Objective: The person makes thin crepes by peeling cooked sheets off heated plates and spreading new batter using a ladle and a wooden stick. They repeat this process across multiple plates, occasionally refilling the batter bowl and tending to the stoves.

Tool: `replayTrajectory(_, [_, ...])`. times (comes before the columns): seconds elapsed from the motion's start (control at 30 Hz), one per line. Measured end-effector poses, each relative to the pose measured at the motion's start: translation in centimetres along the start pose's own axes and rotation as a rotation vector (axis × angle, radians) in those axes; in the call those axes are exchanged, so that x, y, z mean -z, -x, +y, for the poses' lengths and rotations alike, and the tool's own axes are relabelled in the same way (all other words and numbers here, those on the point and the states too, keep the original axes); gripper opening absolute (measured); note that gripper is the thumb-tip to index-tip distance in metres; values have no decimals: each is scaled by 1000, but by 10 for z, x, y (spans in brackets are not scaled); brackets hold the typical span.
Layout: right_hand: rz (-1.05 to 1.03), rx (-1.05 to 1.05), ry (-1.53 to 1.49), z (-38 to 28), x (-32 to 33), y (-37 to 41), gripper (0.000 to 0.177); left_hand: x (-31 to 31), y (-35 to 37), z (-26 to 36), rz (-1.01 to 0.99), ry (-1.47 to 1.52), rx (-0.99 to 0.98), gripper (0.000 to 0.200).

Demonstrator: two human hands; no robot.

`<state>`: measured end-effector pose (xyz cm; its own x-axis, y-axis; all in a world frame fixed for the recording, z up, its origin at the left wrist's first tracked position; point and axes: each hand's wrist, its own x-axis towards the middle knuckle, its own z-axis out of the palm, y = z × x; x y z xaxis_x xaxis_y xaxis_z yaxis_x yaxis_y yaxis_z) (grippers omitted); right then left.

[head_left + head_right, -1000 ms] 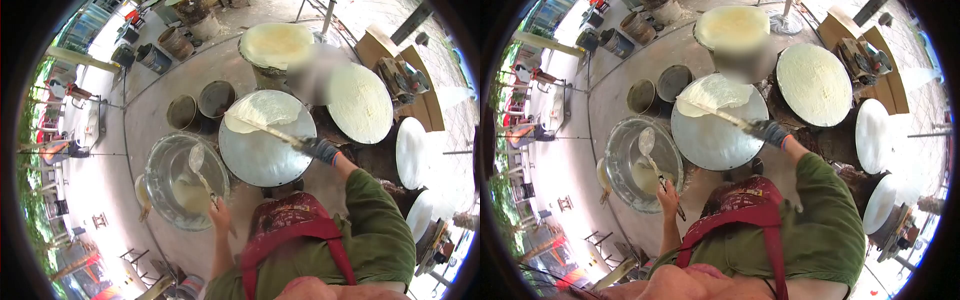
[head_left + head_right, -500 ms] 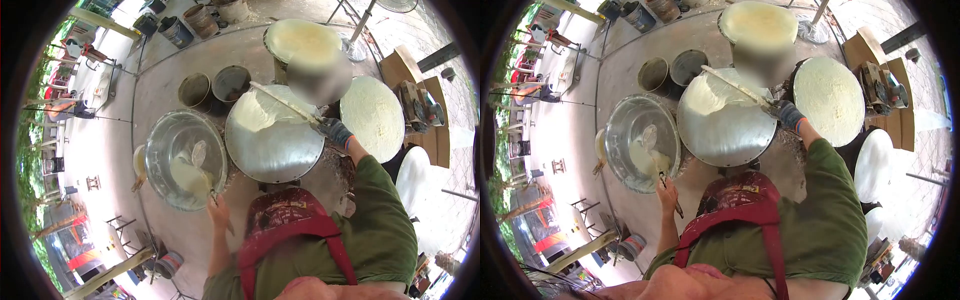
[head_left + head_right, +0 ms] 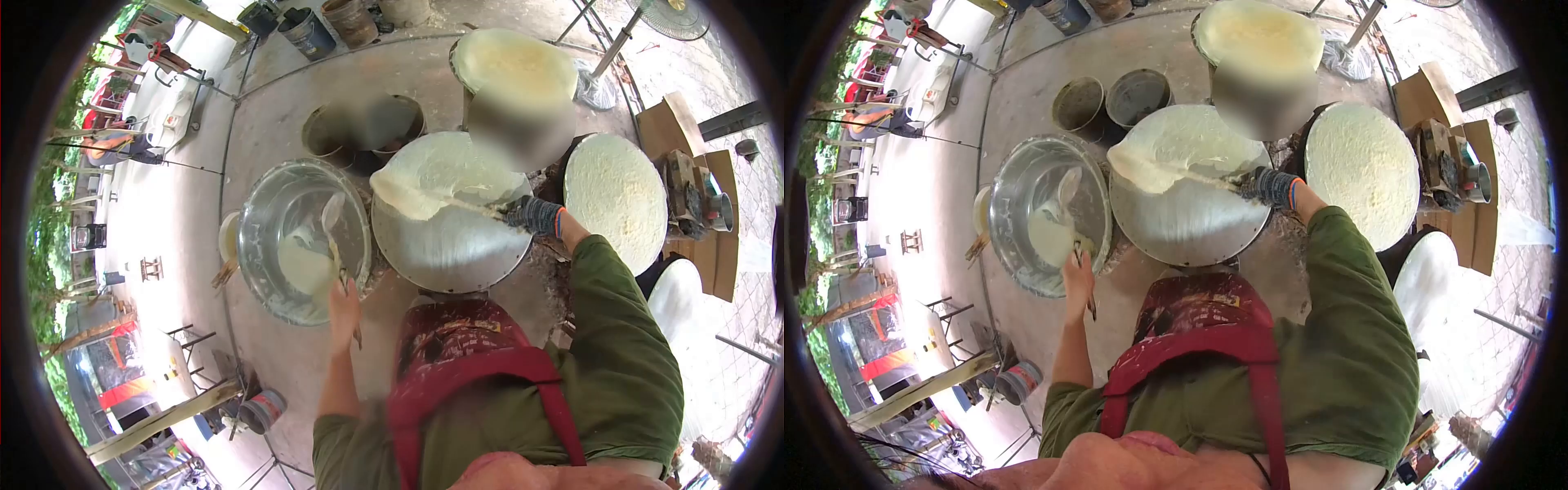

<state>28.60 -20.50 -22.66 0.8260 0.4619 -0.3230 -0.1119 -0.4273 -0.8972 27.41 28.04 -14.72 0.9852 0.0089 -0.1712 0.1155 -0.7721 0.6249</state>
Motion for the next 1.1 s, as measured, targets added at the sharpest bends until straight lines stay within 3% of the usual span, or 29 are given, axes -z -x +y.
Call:
replayTrajectory(0.03, [-59,142,35,13,-3,1,25,0,-10,12,-7,13,-65,28])
replayTrajectory(0.1, [-60,-88,-594,13,-14,18,29,-10,-31,28,-14,-84,-82,28])
replayTrajectory(0.13, [-12,-451,-653,-18,-1,33,34,-13,-39,31,-34,-135,-114,27])
replayTrajectory(0.27, [272,-333,-173,-38,11,22,34,-21,-51,46,-140,-344,-175,23])
replayTrajectory(0.37, [81,-326,-621,4,-7,-12,32,-17,-45,34,-213,-504,-213,18])
replayTrajectory(0.5, [-122,-444,-212,-33,-34,12,20,9,-2,11,-257,-589,-434,16])
replayTrajectory(0.6, [-51,-483,-334,-41,-58,63,27,12,31,-27,-441,-685,-298,20])
replayTrajectory(0.63, [-22,-496,-375,-44,-70,80,29,8,42,-44,-404,-660,-441,19])
replayTrajectory(0.7, [105,-391,-622,-54,-110,114,34,-6,61,-72,-326,-589,-723,18])
replayTrajectory(0.8, [281,-251,-1198,-60,-216,119,39,5,55,-36,-590,-154,-468,22])
replayTrajectory(0.9, [494,-68,-1610,-110,-274,51,36,38,41,-27,-504,90,-400,24])
replayTrajectory(0.93, [652,22,-1166,-108,-300,14,31,54,37,-26,-469,178,-380,21])
replayTrajectory(1.03, [782,-439,-935,-148,-344,-99,22,72,15,-73,-202,482,-375,14])
replayTrajectory(1.1, [942,-528,-411,-64,-386,-162,24,103,12,-86,-226,454,-334,15])
